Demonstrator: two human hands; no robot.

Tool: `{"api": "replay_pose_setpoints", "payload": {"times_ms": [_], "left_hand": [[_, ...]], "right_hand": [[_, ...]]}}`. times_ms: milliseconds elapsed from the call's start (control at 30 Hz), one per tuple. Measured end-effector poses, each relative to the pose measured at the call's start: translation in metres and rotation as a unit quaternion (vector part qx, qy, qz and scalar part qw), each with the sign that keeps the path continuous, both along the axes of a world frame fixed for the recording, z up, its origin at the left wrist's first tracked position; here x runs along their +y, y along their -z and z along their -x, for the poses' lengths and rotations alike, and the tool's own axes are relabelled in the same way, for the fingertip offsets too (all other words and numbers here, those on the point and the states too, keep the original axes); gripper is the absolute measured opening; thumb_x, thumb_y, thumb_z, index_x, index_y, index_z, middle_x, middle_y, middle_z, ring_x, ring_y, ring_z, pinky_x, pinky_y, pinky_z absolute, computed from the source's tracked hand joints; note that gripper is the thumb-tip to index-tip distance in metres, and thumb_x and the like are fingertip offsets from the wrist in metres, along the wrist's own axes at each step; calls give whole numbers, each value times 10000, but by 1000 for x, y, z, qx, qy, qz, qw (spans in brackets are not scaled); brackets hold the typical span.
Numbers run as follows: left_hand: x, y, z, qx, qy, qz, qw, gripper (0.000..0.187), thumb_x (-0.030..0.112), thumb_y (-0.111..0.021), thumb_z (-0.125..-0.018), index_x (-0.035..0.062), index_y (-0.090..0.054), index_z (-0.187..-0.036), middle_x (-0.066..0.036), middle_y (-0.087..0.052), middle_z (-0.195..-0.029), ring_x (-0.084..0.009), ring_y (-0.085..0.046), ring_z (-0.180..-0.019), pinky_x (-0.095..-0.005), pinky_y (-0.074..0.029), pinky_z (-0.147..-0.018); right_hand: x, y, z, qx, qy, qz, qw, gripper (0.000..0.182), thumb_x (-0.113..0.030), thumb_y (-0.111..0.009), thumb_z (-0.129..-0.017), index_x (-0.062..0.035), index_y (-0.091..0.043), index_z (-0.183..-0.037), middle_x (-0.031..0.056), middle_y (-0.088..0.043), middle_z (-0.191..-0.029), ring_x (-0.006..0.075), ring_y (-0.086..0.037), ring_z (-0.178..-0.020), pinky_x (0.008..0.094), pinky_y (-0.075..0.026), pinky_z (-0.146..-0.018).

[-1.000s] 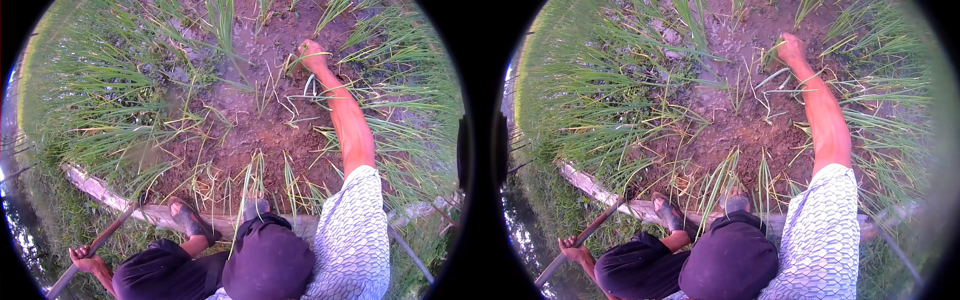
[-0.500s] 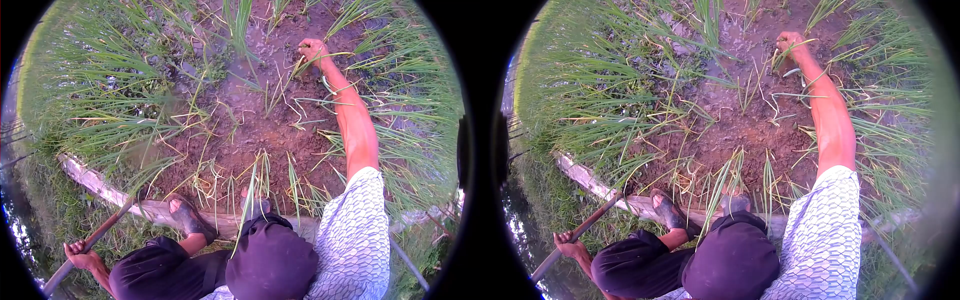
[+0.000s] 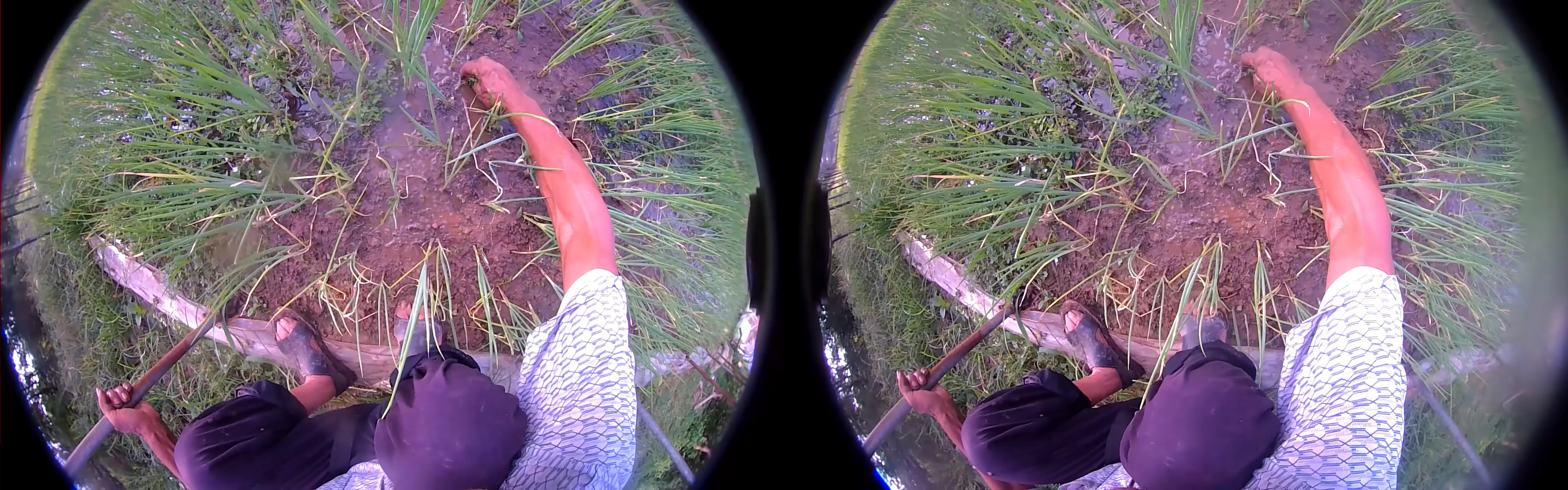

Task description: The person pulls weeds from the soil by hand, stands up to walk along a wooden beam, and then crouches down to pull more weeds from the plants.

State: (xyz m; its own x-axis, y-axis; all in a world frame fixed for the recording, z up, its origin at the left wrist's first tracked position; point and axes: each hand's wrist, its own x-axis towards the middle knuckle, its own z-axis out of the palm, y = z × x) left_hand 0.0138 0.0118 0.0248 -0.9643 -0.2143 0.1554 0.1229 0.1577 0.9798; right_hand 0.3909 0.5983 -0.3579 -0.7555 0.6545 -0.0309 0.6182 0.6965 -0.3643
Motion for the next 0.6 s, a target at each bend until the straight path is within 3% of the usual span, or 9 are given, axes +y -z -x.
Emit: {"api": "replay_pose_setpoints", "payload": {"times_ms": [100,200,233,333,433,533,567,600], "left_hand": [[0,-1,-1,-1,14,6,1000,357,196,-473,-953,140,-315,-637,29,-265,-570,-101,-298,-500,-271,-354,-556],[-8,-1,3,-2,26,-3,1000,350,185,-467,-954,138,-321,-640,27,-269,-571,-103,-301,-500,-274,-363,-561],[-10,0,5,-4,30,-10,999,348,181,-465,-955,137,-323,-641,27,-270,-571,-104,-301,-499,-276,-365,-562],[-9,1,5,6,26,-2,1000,344,169,-459,-956,133,-326,-640,27,-271,-571,-105,-303,-500,-279,-368,-564],[-7,1,4,5,22,-2,1000,343,165,-457,-957,128,-330,-641,26,-271,-572,-107,-301,-502,-280,-374,-571],[-9,0,5,2,30,-1,1000,343,169,-456,-959,128,-332,-642,25,-271,-574,-108,-298,-501,-281,-377,-576],[-11,0,6,1,33,-3,999,343,171,-456,-959,128,-332,-642,25,-271,-575,-108,-298,-501,-281,-378,-577],[-10,0,5,1,32,-1,999,343,170,-455,-960,128,-333,-643,25,-271,-575,-108,-298,-501,-282,-379,-577]], "right_hand": [[-1,7,7,-17,-46,-18,999,220,-87,-614,-739,-70,-638,-957,171,-609,-934,343,-604,-859,400,-488,-728],[7,5,-7,-13,48,1,999,309,-116,-635,-699,-122,-660,-1006,168,-644,-866,340,-628,-899,411,-498,-793],[12,-1,-16,0,138,72,988,307,-152,-647,-690,-118,-665,-994,167,-661,-882,340,-634,-867,408,-504,-773],[29,14,-59,39,167,-29,985,297,-192,-666,-681,-110,-658,-966,160,-664,-904,342,-637,-864,415,-506,-739],[14,3,-64,6,158,73,985,274,-244,-715,-715,-52,-660,-903,168,-663,-821,318,-655,-776,428,-501,-692],[-6,-9,-55,-112,186,52,975,270,-241,-717,-707,-32,-659,-867,179,-661,-802,333,-654,-764,433,-500,-687],[-2,-2,-53,-144,177,35,973,226,-207,-656,-715,-59,-667,-887,199,-659,-917,365,-642,-895,470,-513,-767],[3,12,-57,-142,149,1,979,232,-214,-665,-714,-50,-665,-879,197,-657,-874,358,-646,-858,460,-507,-738]]}}
